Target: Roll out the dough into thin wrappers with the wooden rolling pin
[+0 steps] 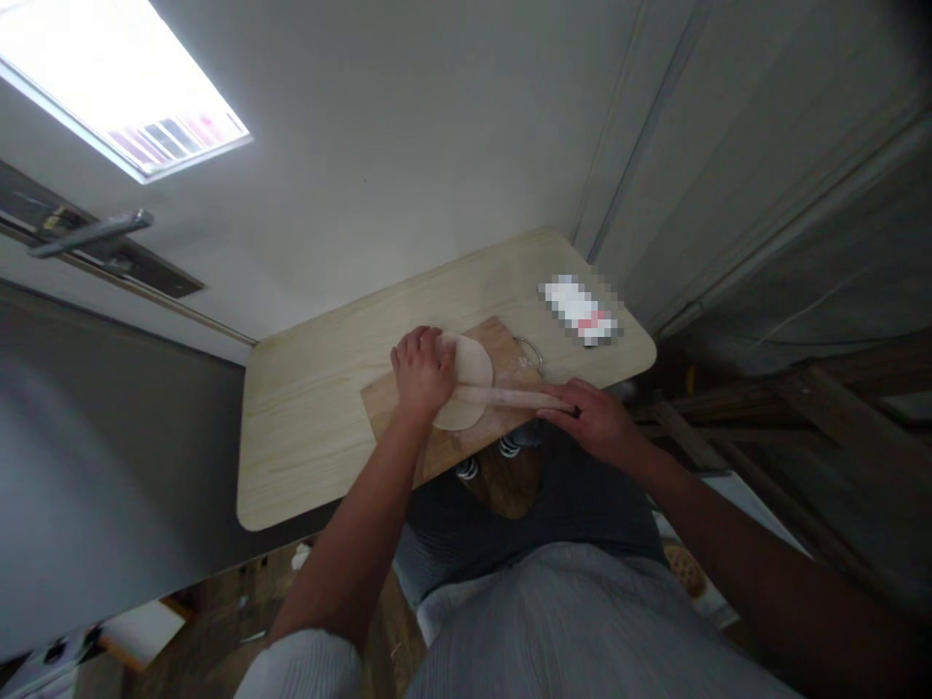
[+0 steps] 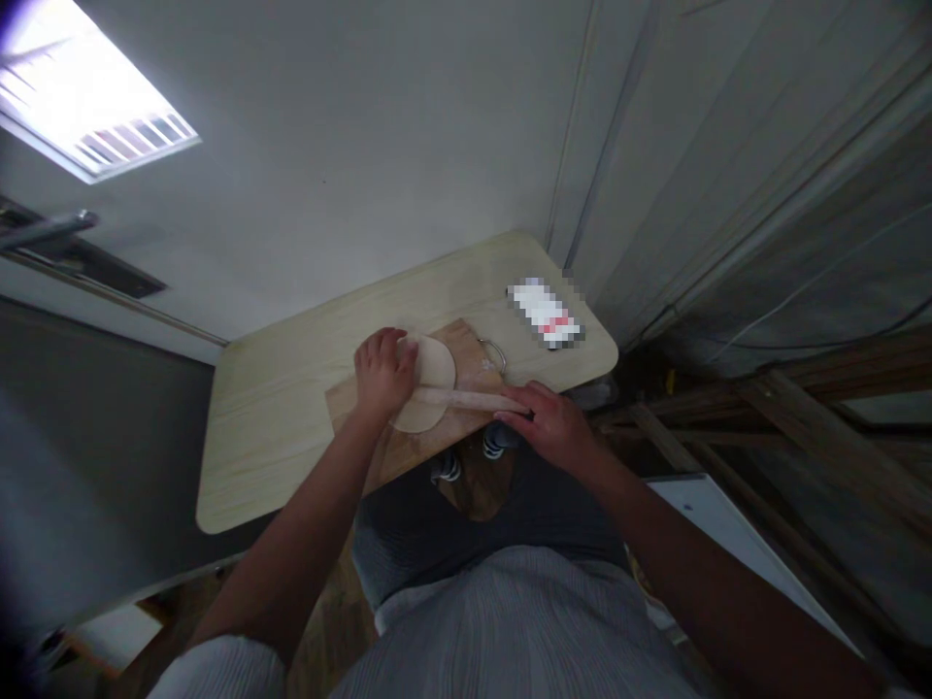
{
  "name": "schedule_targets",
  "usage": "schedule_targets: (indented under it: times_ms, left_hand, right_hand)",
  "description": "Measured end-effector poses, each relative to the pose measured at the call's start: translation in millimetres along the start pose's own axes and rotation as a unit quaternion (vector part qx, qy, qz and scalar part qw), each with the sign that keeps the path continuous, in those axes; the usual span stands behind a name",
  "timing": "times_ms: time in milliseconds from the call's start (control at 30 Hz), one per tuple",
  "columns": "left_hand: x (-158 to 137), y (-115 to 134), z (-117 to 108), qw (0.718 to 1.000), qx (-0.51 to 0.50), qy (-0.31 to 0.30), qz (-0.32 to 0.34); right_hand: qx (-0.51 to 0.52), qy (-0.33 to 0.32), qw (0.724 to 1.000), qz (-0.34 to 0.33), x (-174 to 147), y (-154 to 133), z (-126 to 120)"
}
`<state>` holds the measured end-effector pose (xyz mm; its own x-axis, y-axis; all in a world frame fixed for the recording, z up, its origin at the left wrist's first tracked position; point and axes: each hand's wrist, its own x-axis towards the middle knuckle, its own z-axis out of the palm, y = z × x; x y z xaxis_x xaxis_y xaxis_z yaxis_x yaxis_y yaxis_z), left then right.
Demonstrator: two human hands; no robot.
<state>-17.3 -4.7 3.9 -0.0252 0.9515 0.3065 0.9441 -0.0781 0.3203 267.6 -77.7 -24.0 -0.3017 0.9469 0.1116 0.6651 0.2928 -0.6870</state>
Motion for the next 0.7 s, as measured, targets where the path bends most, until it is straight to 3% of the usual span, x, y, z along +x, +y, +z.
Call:
schedule_targets:
  times_ms: [267, 500, 700]
  left_hand:
    - [6, 7, 0, 0.997, 0.052, -0.059, -0.002]
    - [19, 11, 4, 0.993, 0.082, -0.086, -0.003]
    - [37, 12, 12, 0.994, 0.084, -0.066, 0.013]
  right_hand:
    - [0.060, 0.058, 0.996, 0.033, -1, -5, 1]
    - [0.072, 0.065, 0.986, 0.136, 3, -4, 0]
    - [0.055, 0.064, 0.981, 0.173, 21, -3, -5]
